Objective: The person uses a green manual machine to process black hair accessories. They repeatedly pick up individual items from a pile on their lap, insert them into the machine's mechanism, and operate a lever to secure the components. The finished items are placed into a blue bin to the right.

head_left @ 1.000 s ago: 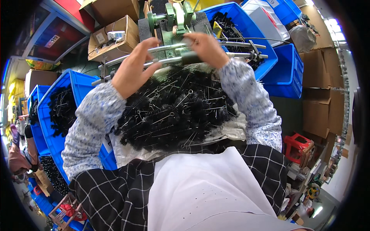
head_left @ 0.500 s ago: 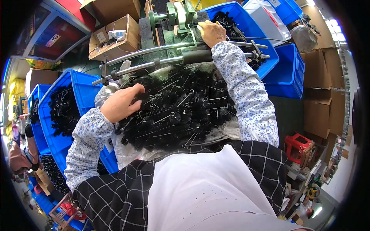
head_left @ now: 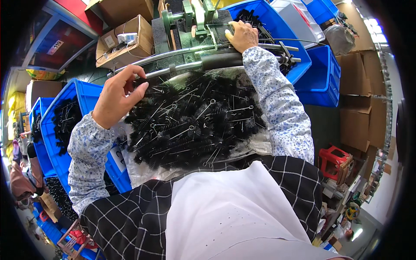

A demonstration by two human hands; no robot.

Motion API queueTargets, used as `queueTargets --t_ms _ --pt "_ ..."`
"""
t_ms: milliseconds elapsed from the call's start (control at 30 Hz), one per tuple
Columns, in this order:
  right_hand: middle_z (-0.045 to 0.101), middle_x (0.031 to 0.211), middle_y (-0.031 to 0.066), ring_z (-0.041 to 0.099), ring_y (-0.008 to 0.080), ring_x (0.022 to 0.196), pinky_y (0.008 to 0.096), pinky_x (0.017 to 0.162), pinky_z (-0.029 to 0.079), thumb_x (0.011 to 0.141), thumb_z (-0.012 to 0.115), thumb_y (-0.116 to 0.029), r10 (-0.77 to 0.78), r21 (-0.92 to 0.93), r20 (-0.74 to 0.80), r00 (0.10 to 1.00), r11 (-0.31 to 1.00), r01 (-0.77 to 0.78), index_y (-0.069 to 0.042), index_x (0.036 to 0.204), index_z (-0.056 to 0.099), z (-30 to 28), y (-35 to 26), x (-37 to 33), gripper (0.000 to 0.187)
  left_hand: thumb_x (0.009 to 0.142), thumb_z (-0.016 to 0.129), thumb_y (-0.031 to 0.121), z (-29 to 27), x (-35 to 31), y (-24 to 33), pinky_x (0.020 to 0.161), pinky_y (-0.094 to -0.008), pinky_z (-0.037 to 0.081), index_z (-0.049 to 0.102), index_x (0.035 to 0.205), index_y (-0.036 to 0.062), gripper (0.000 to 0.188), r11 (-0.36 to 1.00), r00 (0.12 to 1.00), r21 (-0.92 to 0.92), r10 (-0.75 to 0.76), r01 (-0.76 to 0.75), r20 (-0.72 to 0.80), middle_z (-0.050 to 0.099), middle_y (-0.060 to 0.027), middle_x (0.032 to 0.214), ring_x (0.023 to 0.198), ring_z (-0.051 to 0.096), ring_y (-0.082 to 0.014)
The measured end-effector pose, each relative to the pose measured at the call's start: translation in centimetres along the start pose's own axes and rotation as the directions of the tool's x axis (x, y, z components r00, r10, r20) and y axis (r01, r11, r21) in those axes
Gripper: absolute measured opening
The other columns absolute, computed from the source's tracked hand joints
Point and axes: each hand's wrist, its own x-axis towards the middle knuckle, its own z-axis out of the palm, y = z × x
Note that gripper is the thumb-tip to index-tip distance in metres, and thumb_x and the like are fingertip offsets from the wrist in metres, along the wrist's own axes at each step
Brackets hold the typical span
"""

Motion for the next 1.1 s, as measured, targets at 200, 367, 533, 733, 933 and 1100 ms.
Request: queueTargets --t_ms 200,367,533,733,933,1100 --pt "0.063 0.089 0.01 0.057 0.0255 0.092 0.0423 0.077 0.041 0.076 0.054 -0.027 -0.065 0.067 -0.101 0.993 0.995 0.072 -0.01 0.099 0.062 1.7 -2.2 0.5 0.03 0.079 0.062 0.012 -0.1 0.1 0.4 0.051 -0.0218 0.034 0.053 0.095 0.005 0.02 1.0 1.0 -0.018 0.012 -0.012 -0.017 0.038 0.0017 0.064 0.055 0.037 -0.006" --pt "0.064 0.083 0.0119 0.06 0.0285 0.084 0.0431 0.074 0.043 0.077 0.053 -0.027 -0.077 0.086 -0.069 0.995 0.993 0.082 -0.008 0.087 0.062 2.1 -5.4 1.2 0.023 0.079 0.061 0.011 0.0 0.9 0.9 0.051 -0.0221 0.033 0.052 0.096 0.0056 0.019 1.0 0.999 -0.008 0.03 -0.029 0.018 0.04 0.0014 0.065 0.056 0.037 -0.0061" --pt "0.064 0.088 0.0119 0.06 0.0265 0.088 0.0425 0.075 0.042 0.078 0.053 -0.029 -0.067 0.012 -0.013 0.998 0.998 0.067 -0.011 0.096 0.063 0.3 -4.3 0.8 0.028 0.08 0.057 0.007 -0.1 0.9 0.7 0.053 -0.0224 0.035 0.051 0.1 0.0056 0.021 0.997 0.998 -0.041 0.061 -0.061 0.002 0.043 0.0006 0.067 0.057 0.039 -0.0066" --pt "0.064 0.091 0.008 0.06 0.0233 0.092 0.0441 0.078 0.043 0.079 0.054 -0.029 -0.033 0.003 -0.002 0.999 0.999 0.033 -0.012 0.091 0.065 1.0 1.4 1.1 0.023 0.08 0.053 0.005 -0.5 0.4 -0.9 0.058 -0.0221 0.039 0.049 0.1 0.0051 0.021 0.986 0.987 -0.064 0.151 -0.154 -0.053 0.049 -0.0019 0.073 0.06 0.042 -0.0074" --pt "0.063 0.104 0.0062 0.062 0.0262 0.091 0.0443 0.079 0.044 0.085 0.044 -0.022 -0.041 -0.111 0.137 0.99 0.992 0.057 -0.026 0.104 0.063 0.3 3.1 3.1 0.027 0.078 0.054 0.006 0.7 1.6 0.6 0.06 -0.0257 0.042 0.048 0.097 0.0043 0.02 0.982 0.982 -0.059 0.184 -0.182 0.033 0.052 -0.0042 0.073 0.062 0.049 -0.0102" --pt "0.064 0.091 0.009 0.063 0.025 0.086 0.04 0.073 0.049 0.087 0.046 -0.028 0.041 -0.215 -0.042 0.998 0.975 -0.05 -0.021 0.102 0.06 -3.7 7.5 2.5 0.022 0.078 0.055 0.006 1.9 2.7 0.2 0.059 -0.0257 0.043 0.048 0.096 0.0051 0.019 0.974 0.978 -0.114 0.204 -0.198 0.05 0.052 -0.0042 0.073 0.063 0.05 -0.0106"
